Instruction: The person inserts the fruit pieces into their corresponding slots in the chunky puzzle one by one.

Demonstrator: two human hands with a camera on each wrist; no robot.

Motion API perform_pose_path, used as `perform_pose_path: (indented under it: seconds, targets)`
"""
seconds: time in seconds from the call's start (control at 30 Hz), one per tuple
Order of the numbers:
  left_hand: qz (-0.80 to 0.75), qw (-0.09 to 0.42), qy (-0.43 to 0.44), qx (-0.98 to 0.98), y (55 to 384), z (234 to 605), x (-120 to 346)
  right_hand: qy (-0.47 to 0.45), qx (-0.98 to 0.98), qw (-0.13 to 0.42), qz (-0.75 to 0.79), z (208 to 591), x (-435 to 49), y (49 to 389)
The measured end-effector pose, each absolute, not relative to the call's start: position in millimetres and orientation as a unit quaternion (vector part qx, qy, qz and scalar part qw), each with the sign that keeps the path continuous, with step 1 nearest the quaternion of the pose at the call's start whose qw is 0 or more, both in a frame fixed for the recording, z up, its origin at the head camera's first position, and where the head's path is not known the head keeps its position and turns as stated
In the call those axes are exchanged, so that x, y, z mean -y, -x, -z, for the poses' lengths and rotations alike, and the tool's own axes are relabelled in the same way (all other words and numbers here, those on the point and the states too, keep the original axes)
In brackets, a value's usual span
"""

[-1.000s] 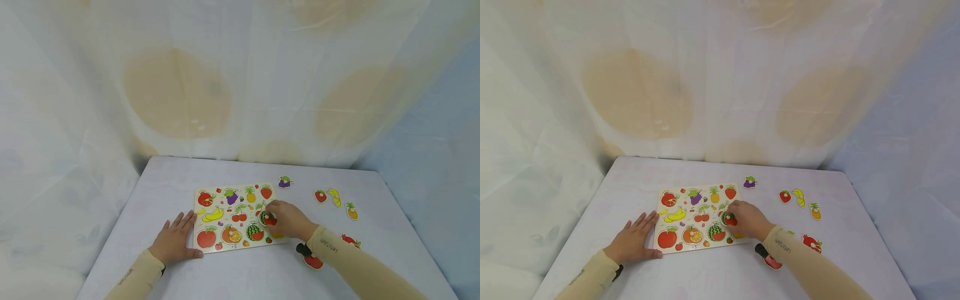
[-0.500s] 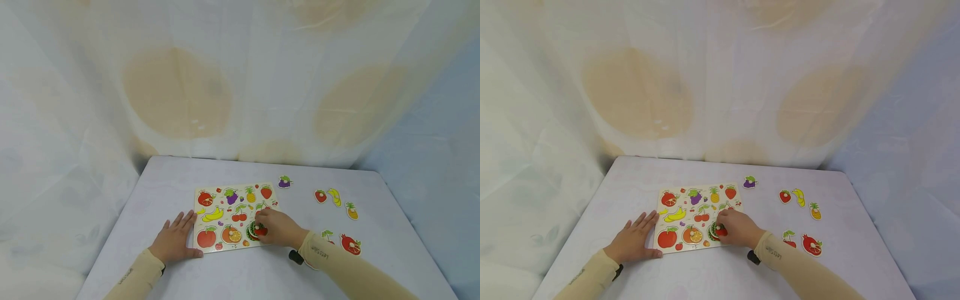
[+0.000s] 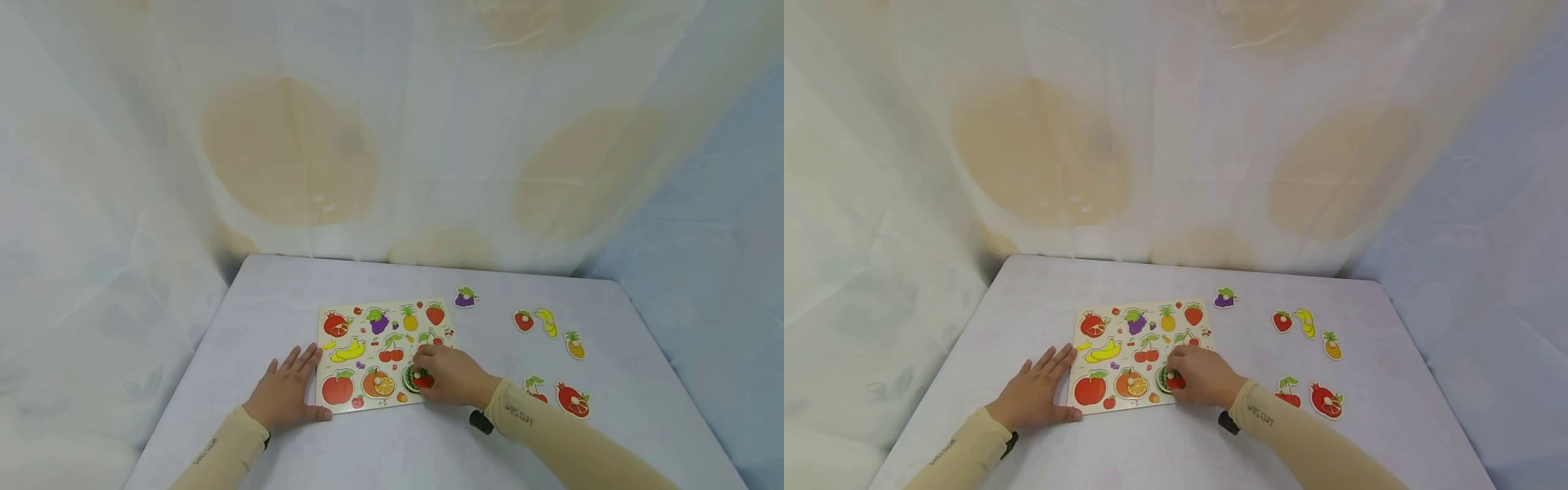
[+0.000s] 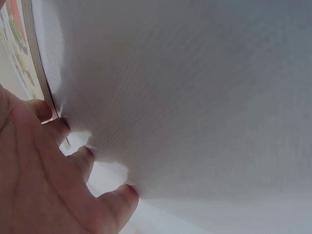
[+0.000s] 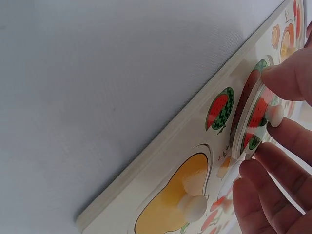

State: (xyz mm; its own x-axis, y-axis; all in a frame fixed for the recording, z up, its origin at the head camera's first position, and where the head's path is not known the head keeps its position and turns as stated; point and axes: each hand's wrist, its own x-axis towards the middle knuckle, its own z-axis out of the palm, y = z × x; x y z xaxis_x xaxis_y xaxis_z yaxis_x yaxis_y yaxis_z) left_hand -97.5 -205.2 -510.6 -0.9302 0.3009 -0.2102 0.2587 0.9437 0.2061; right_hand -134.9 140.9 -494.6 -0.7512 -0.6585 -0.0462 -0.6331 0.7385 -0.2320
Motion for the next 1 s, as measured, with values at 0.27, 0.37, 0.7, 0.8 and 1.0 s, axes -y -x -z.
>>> perform_pose_path:
  seconds: [0.27,0.37,0.7,0.8,1.0]
  targets:
    - [-0.085,0.121,-0.143,-0.979,98.1,512.4,204.6,0.356,-0.927,0.064,0.101,497.0,-139.1,134.3]
    - [-0.085,0.122,-0.142,-0.979,97.8,511.6,204.1,0.356,-0.927,0.064,0.099,497.6,-138.6,134.3]
    - [-0.086,0.124,-0.137,-0.979,97.5,511.7,204.2,0.362,-0.925,0.068,0.093,495.8,-137.9,134.0]
    - [-0.085,0.127,-0.136,-0.979,98.1,513.1,204.2,0.363,-0.925,0.068,0.091,494.4,-137.1,133.4]
    - [-0.088,0.127,-0.134,-0.979,97.8,512.9,203.9,0.365,-0.924,0.071,0.093,493.0,-137.2,133.4]
